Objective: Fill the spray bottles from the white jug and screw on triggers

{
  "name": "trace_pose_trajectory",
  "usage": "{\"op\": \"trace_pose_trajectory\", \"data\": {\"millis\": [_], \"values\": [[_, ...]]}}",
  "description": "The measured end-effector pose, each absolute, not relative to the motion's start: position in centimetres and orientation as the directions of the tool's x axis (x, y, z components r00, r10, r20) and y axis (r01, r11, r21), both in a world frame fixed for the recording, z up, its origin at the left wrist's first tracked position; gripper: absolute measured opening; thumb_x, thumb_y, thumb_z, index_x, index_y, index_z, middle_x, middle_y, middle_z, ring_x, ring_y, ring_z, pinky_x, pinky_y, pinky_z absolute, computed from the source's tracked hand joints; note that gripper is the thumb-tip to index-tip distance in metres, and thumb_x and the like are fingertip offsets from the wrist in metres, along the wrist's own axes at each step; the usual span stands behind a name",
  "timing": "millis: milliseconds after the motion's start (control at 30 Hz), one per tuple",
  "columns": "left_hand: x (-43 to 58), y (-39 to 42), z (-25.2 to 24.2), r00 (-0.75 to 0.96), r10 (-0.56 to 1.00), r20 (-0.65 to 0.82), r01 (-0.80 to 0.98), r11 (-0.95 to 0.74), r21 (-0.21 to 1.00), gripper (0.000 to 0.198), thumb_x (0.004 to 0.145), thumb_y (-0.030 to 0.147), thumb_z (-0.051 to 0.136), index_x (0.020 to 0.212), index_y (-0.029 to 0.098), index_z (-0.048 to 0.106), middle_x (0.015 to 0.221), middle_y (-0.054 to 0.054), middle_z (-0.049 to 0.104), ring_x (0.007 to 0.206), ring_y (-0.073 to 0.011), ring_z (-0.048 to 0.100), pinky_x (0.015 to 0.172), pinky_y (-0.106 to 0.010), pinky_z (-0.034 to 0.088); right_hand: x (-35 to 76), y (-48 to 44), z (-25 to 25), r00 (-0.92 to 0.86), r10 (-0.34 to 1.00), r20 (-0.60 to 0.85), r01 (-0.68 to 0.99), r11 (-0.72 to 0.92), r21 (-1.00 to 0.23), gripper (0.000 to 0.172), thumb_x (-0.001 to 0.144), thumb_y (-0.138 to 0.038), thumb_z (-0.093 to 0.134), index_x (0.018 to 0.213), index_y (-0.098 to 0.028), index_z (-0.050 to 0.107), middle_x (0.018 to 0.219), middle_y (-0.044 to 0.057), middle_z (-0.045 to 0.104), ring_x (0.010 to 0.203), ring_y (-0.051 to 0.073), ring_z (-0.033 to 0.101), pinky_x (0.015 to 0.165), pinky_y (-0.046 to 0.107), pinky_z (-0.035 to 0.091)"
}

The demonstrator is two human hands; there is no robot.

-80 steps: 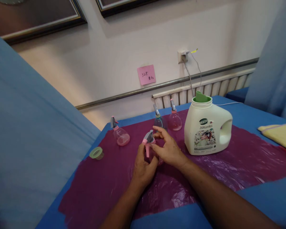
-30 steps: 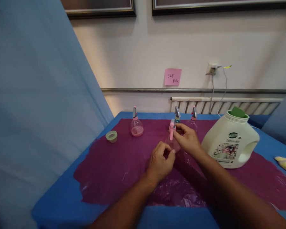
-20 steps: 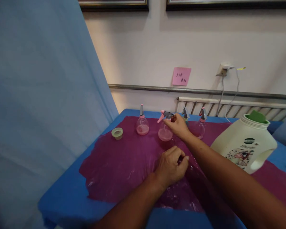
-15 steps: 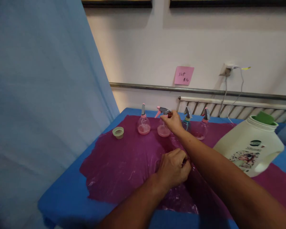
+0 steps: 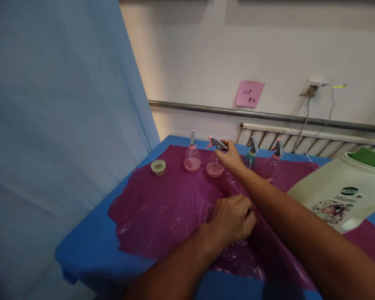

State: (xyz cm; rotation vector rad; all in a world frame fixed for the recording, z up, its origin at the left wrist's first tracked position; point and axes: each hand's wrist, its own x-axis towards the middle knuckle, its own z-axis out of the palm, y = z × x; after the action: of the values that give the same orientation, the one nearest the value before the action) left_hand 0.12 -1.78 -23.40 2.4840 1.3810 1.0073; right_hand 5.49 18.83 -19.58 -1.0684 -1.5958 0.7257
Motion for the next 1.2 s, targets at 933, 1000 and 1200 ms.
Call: {"op": "trace_pose_trajectory", "data": {"millis": [933, 1000, 1200], "values": [[0.0, -1.8, -22.9, 0.355, 0.785, 0.507, 0.709, -0.58, 0.402, 0.018, 0.106, 0.035, 0.067, 0.093, 0.023, 0.068, 0.093, -0.003, 0.078, 0.081, -0.0224, 0.075, 0.066, -0.036, 0.05, 13.5, 18.0, -16.6, 0.169, 0.624, 0.763, 0.643, 0.517, -0.565, 0.056, 0.092, -0.044, 0.068, 0.143, -0.021, 0.064, 0.145, 0.019, 0.071, 0.137, 0.036, 0.066, 0.121, 0.061, 0.051], [-0.2, -1.7, -22.8, 0.344, 0.786, 0.514, 0.695, -0.582, 0.423, 0.018, 0.107, 0.033, 0.067, 0.092, 0.023, 0.067, 0.093, -0.004, 0.076, 0.081, -0.0216, 0.073, 0.069, -0.035, 0.052, 15.0, 18.6, -17.2, 0.287, 0.646, 0.707, 0.643, 0.417, -0.642, 0.066, 0.088, -0.044, 0.071, 0.148, -0.02, 0.059, 0.151, 0.021, 0.067, 0.143, 0.037, 0.062, 0.123, 0.061, 0.049], [-0.8, -1.4, -22.5, 0.293, 0.817, 0.497, 0.665, -0.547, 0.508, 0.014, 0.105, 0.029, 0.069, 0.093, 0.023, 0.066, 0.092, -0.003, 0.075, 0.084, -0.0216, 0.072, 0.074, -0.035, 0.053, 16.3, 18.6, -20.3, 0.296, 0.804, 0.516, 0.581, 0.277, -0.765, 0.058, 0.08, -0.055, 0.075, 0.123, -0.016, 0.072, 0.108, 0.018, 0.082, 0.1, 0.035, 0.077, 0.095, 0.054, 0.063]]}}
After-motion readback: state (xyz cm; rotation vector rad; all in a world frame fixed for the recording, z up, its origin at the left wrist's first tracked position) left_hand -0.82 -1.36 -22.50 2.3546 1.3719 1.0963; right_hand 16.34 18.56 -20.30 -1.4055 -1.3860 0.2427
